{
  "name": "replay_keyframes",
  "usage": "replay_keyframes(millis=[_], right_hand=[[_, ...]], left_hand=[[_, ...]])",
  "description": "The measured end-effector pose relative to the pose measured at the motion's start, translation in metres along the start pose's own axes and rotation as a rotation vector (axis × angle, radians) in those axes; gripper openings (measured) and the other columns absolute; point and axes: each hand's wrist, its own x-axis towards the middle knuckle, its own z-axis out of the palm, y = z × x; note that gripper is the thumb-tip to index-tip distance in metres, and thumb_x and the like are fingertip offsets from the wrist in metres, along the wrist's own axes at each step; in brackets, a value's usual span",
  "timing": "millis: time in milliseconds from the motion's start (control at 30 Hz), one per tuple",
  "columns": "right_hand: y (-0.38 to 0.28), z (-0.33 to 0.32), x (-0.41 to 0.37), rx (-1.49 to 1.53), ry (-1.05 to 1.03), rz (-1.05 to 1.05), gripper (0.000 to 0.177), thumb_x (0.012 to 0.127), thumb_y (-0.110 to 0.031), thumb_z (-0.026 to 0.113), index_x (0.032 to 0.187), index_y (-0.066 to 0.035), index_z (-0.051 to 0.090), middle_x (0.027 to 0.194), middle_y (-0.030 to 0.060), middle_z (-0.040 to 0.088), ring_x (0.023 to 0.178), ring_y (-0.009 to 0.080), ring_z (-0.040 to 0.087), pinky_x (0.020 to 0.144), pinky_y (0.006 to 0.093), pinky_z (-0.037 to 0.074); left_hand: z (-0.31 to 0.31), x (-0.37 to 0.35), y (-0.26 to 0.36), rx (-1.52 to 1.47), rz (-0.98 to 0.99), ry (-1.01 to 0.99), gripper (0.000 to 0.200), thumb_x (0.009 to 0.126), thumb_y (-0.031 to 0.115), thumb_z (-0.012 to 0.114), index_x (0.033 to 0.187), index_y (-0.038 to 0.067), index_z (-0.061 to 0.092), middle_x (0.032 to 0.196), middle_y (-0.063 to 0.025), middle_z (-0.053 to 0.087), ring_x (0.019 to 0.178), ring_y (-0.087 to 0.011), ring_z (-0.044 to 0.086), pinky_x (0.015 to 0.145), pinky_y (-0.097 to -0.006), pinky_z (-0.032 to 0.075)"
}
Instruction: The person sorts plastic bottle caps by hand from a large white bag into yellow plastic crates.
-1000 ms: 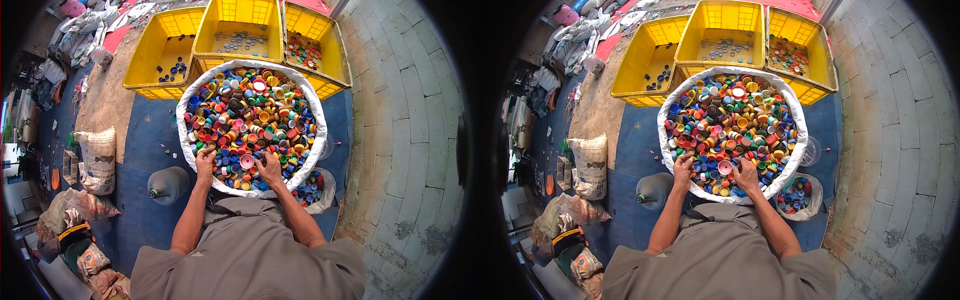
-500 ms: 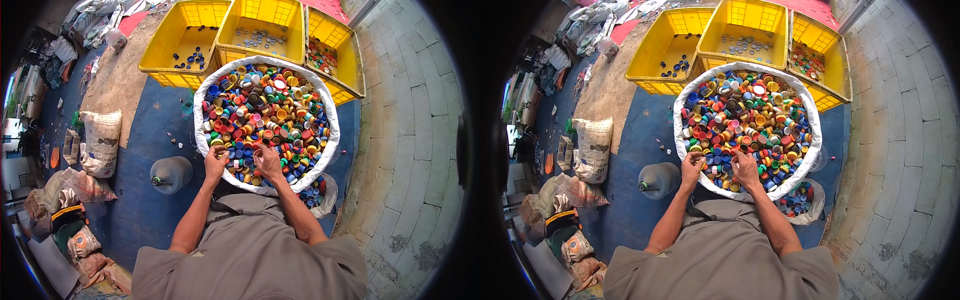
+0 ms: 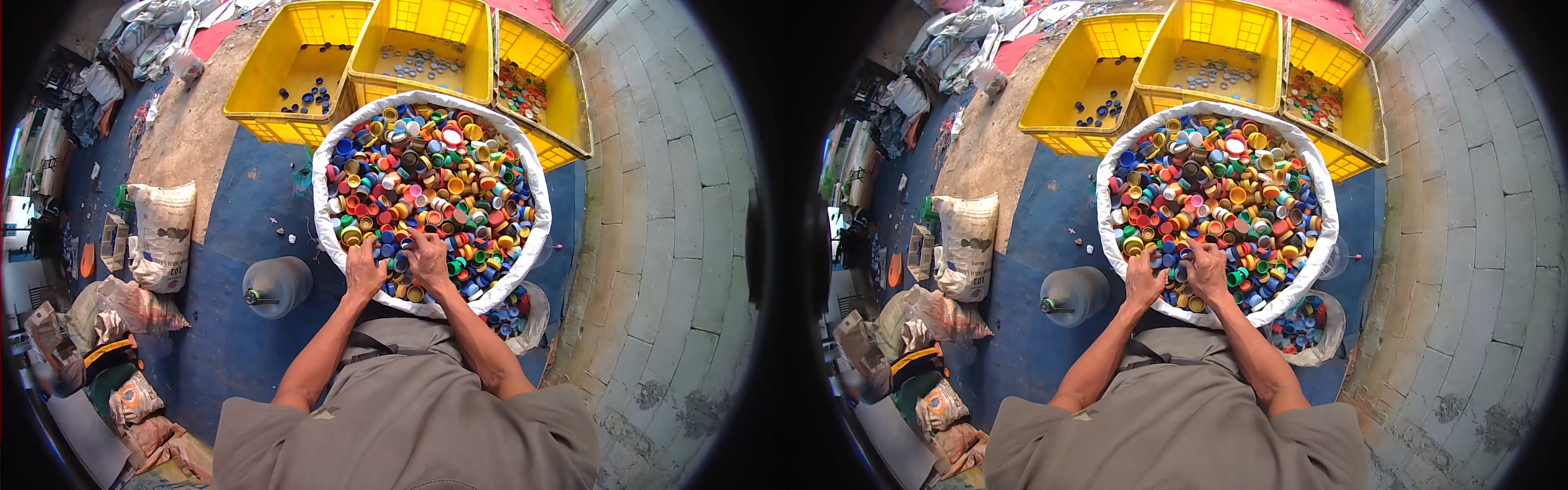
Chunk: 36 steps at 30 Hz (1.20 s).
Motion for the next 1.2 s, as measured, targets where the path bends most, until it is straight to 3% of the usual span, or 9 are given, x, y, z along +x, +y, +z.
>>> replay_keyframes(millis=[100,233,400,600,733,833,933,1100,1200], right_hand=[[-0.003,-0.018,0.0,0.413,0.106,0.237,0.052,0.072,-0.003,0.075,0.121,-0.001,0.055,0.089,0.0122,0.07,0.09,0.0211,0.065,0.083,0.0335,0.048],[-0.002,-0.053,0.0,1.519,0.253,0.693,0.042,0.082,-0.001,0.063,0.121,-0.001,0.046,0.096,0.0109,0.065,0.09,0.0211,0.066,0.084,0.0324,0.051],[0.031,-0.066,-0.019,1.692,0.212,0.739,0.037,0.081,-0.009,0.051,0.118,-0.004,0.048,0.099,0.0099,0.059,0.086,0.0248,0.064,0.078,0.0371,0.055],[0.039,-0.06,-0.028,1.778,0.198,0.823,0.037,0.077,-0.008,0.051,0.113,-0.004,0.053,0.094,0.0084,0.059,0.083,0.0228,0.06,0.076,0.0373,0.052],[0.024,-0.061,-0.025,1.758,0.203,0.887,0.033,0.08,-0.012,0.051,0.112,-0.004,0.054,0.082,0.0042,0.056,0.077,0.0208,0.058,0.073,0.0371,0.05],[0.028,-0.055,-0.025,1.734,0.125,0.847,0.028,0.084,-0.015,0.055,0.111,-0.006,0.053,0.081,0.0023,0.058,0.07,0.017,0.06,0.064,0.0296,0.051],[0.03,-0.053,-0.017,1.303,0.116,0.841,0.025,0.086,-0.02,0.065,0.105,-0.005,0.058,0.079,0.0015,0.058,0.065,0.0118,0.056,0.059,0.0289,0.047],[0.038,-0.039,0.0,0.554,0.084,0.474,0.029,0.079,-0.015,0.075,0.102,-0.002,0.062,0.07,0.0022,0.06,0.063,0.0101,0.057,0.057,0.0254,0.046],[0.017,-0.04,0.014,0.272,0.022,0.18,0.036,0.076,-0.014,0.074,0.106,0.001,0.062,0.081,0.0149,0.068,0.075,0.0213,0.068,0.069,0.0317,0.053]], left_hand=[[0.002,0.003,0.005,0.086,0.047,0.008,0.061,0.067,0.014,0.078,0.121,0.004,0.052,0.101,-0.0088,0.065,0.089,-0.0276,0.054,0.081,-0.0398,0.043],[0.007,0.005,0.004,0.181,0.087,0.005,0.064,0.066,0.019,0.08,0.122,0.003,0.052,0.1,-0.0091,0.065,0.089,-0.0278,0.053,0.079,-0.0403,0.042],[0.014,0.008,0.002,0.18,0.082,0.02,0.065,0.066,0.023,0.081,0.121,0.002,0.052,0.096,-0.0098,0.065,0.086,-0.0287,0.053,0.077,-0.0404,0.042],[0.018,0.009,0.003,0.268,0.089,0.047,0.063,0.065,0.024,0.082,0.119,0.003,0.054,0.093,-0.0101,0.065,0.085,-0.0286,0.054,0.076,-0.0394,0.042],[0.019,0.011,0.004,0.288,0.106,0.027,0.061,0.066,0.024,0.081,0.117,0.002,0.056,0.092,-0.0111,0.065,0.086,-0.0286,0.054,0.076,-0.0395,0.042],[0.015,0.013,0.005,0.191,0.15,0.033,0.058,0.066,0.022,0.08,0.115,0.002,0.057,0.093,-0.0125,0.064,0.087,-0.0305,0.054,0.078,-0.0412,0.041],[0.003,0.014,0.016,0.013,0.087,0.093,0.046,0.074,0.017,0.075,0.113,0.0,0.058,0.095,-0.0118,0.063,0.088,-0.0275,0.059,0.08,-0.0395,0.046],[-0.019,0.017,0.023,-1.368,-0.54,-0.054,0.026,0.086,0.007,0.06,0.11,0.0,0.056,0.097,-0.0094,0.06,0.085,-0.0192,0.063,0.081,-0.0332,0.057],[-0.023,0.011,0.012,-1.639,-0.605,0.015,0.02,0.085,0.009,0.056,0.104,0.003,0.056,0.095,-0.0101,0.059,0.085,-0.0216,0.062,0.08,-0.0352,0.054]])
